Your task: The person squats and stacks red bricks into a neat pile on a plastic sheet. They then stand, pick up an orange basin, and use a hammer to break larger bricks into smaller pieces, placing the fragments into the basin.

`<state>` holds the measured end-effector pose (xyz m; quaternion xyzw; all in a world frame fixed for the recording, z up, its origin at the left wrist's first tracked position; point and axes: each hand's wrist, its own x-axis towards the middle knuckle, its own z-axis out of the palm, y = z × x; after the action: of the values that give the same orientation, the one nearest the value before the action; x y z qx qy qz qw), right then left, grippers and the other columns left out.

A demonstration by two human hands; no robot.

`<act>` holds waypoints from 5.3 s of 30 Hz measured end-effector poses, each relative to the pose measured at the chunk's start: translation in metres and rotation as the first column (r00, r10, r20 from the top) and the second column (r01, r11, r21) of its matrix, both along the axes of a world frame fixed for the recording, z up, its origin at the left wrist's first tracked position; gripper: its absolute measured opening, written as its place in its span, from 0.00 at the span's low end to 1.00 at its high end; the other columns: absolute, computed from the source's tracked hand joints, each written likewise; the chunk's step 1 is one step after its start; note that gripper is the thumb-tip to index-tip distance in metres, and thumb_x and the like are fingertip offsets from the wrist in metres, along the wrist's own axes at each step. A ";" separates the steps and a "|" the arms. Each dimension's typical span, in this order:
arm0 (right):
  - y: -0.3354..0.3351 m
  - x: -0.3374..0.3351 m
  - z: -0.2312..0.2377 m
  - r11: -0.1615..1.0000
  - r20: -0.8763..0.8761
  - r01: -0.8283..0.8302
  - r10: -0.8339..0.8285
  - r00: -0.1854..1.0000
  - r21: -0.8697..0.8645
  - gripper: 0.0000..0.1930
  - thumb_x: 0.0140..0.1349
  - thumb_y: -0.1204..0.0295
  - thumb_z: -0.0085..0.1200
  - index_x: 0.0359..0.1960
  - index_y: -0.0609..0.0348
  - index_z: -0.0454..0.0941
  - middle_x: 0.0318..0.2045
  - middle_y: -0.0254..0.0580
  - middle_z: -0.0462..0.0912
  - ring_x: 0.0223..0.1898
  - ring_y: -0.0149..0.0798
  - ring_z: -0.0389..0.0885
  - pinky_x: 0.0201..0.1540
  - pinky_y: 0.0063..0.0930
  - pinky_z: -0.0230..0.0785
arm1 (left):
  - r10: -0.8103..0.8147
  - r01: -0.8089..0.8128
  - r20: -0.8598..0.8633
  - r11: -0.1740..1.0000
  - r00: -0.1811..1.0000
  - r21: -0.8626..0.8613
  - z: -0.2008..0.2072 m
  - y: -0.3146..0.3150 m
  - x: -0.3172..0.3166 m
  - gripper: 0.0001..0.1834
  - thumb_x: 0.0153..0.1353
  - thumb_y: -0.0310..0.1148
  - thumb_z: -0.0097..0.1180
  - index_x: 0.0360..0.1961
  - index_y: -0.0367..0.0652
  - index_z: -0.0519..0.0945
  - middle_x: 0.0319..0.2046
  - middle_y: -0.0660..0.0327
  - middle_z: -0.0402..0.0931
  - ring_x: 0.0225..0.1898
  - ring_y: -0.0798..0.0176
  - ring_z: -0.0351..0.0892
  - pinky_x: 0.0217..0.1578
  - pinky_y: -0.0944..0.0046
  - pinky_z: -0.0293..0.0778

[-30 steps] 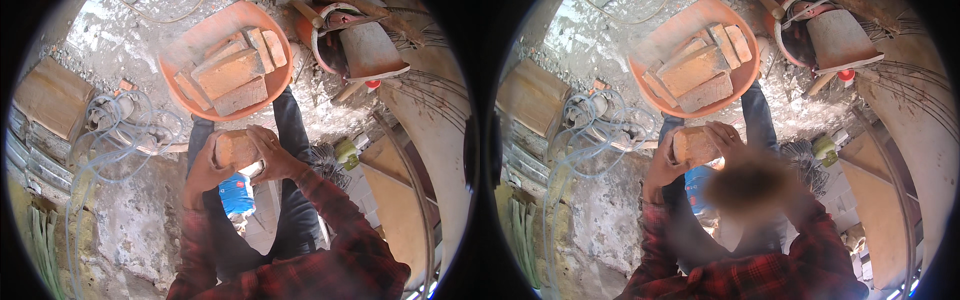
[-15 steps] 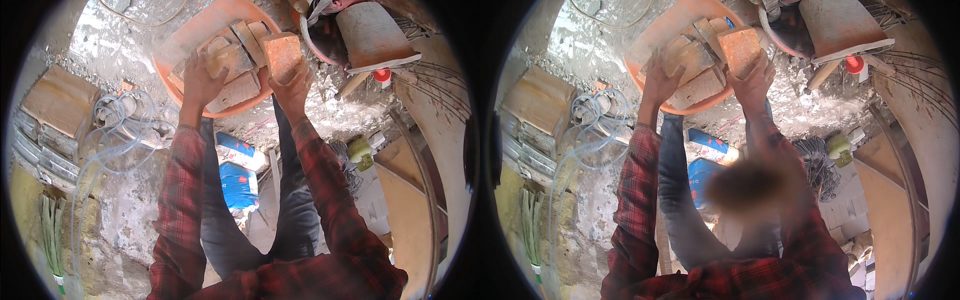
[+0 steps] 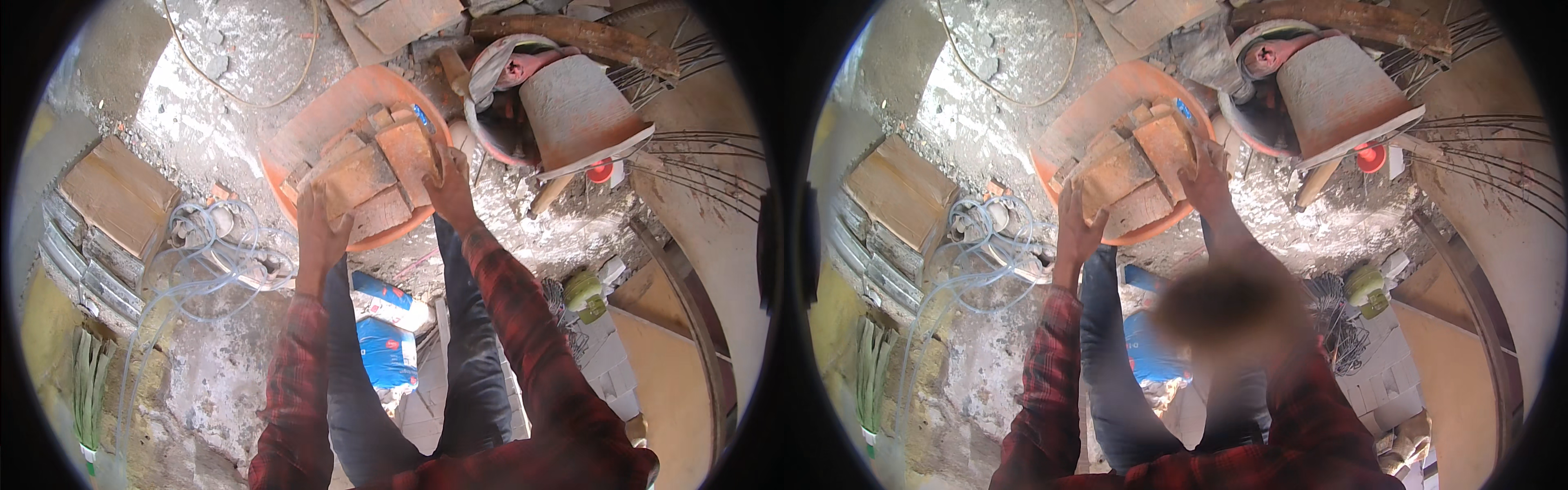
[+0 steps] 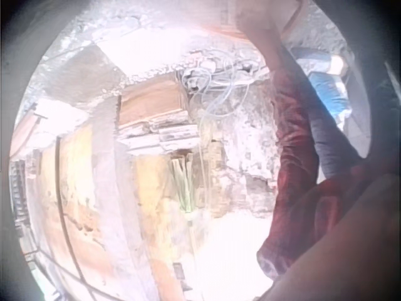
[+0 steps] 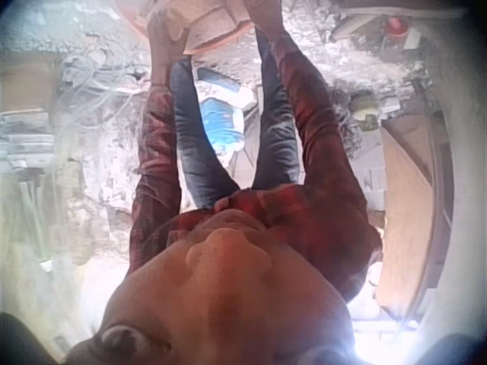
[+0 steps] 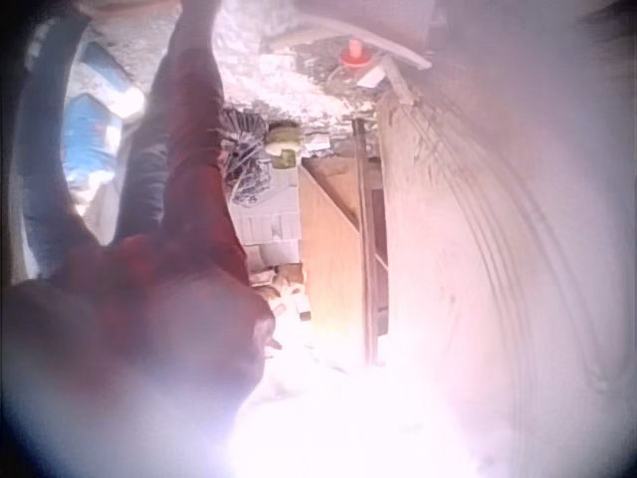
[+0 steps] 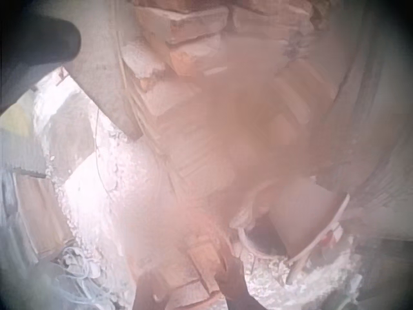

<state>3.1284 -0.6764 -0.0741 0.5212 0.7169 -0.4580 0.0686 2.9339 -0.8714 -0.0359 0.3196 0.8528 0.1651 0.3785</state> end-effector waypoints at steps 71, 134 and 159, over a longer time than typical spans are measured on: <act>-0.084 -0.171 0.196 0.774 0.024 -0.466 0.526 0.850 -0.428 0.37 0.47 0.60 0.70 0.56 0.67 0.71 0.40 0.59 0.85 0.44 0.56 0.86 0.50 0.42 0.77 | 0.347 -0.392 -0.183 0.811 0.920 -0.434 0.220 -0.147 0.104 0.21 0.54 0.46 0.64 0.43 0.44 0.82 0.59 0.55 0.75 0.66 0.48 0.66 0.64 0.44 0.58; 0.602 -0.139 0.025 0.524 0.878 -0.793 0.160 0.450 0.311 0.56 0.56 0.29 0.52 0.67 0.75 0.64 0.59 0.57 0.77 0.58 0.52 0.78 0.61 0.42 0.71 | 0.293 -0.345 -0.185 0.743 0.938 -0.574 0.184 -0.053 0.201 0.18 0.50 0.43 0.67 0.37 0.42 0.81 0.55 0.56 0.77 0.66 0.42 0.66 0.63 0.42 0.60; 0.026 -0.057 0.201 0.957 0.206 -0.028 0.091 0.974 -0.290 0.45 0.50 0.63 0.74 0.66 0.70 0.63 0.51 0.50 0.76 0.53 0.41 0.77 0.58 0.34 0.70 | 0.212 -0.274 -0.180 0.835 0.960 -0.476 0.202 -0.127 0.139 0.16 0.55 0.44 0.62 0.38 0.45 0.84 0.52 0.61 0.80 0.63 0.46 0.71 0.63 0.46 0.61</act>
<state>3.0711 -0.6507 0.1266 0.5308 0.6469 -0.4945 0.2349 3.0731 -0.9983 0.1665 0.1098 0.9212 -0.0325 0.3719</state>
